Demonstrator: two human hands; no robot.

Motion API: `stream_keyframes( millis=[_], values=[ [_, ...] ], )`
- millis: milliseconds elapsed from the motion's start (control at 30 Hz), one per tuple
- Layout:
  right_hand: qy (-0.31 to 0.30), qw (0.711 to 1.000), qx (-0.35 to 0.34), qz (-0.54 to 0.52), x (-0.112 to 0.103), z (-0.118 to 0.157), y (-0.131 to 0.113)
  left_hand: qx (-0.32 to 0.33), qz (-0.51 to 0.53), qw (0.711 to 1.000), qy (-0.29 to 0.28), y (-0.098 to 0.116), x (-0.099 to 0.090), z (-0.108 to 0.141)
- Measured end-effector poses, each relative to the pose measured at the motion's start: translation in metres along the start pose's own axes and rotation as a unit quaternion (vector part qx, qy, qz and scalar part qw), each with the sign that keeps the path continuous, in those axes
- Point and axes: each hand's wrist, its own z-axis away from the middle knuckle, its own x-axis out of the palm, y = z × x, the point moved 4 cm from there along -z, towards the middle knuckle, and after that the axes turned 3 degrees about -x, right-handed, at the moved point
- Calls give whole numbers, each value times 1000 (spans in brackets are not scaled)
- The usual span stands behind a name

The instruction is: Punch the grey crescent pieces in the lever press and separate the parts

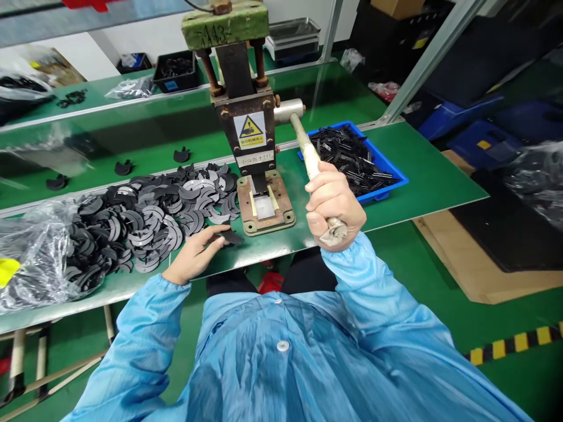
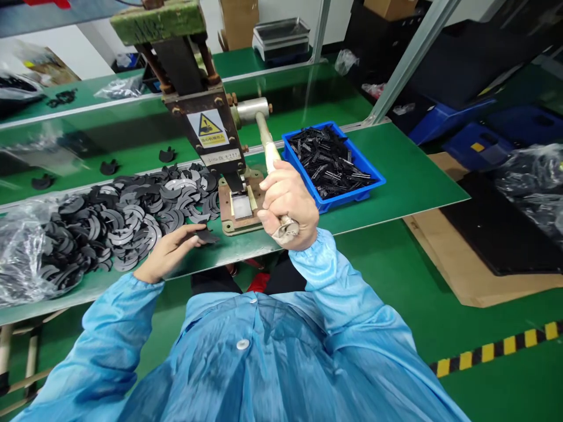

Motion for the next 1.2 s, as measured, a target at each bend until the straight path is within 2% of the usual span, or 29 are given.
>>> stream_keyframes(
  millis=[67, 133, 200, 267, 367, 500, 633, 867, 1200],
  values=[
    [-1, 1000, -1, 1, 0, 0, 0, -8, 37, 999, 25, 2, 2, -12],
    [-3, 1000, 0, 1, 0, 0, 0, -18, 71, 994, 79, 2, 4, -29],
    [-5, 1000, 2, 2, -1, 0, 0, -23, 117, 984, 134, 2, 6, -49],
    [-10, 1000, 4, 8, -1, 0, 1, -25, 172, 972, 160, 2, 9, -69],
    [-6, 1000, 0, 12, -1, 1, 1, -56, 225, 963, 135, 4, 16, -94],
    [-1, 1000, 1, 5, 0, 1, 1, -112, 247, 958, 93, 9, 22, -115],
    [0, 1000, -2, 9, 0, 1, 1, -135, 278, 947, 86, 14, 26, -125],
    [-5, 999, -29, 13, 2, 3, 3, -147, 275, 948, 56, 31, 37, -140],
    [6, 1000, -6, 15, 0, 2, 2, -178, 244, 953, -36, 32, 40, -161]
  ],
)
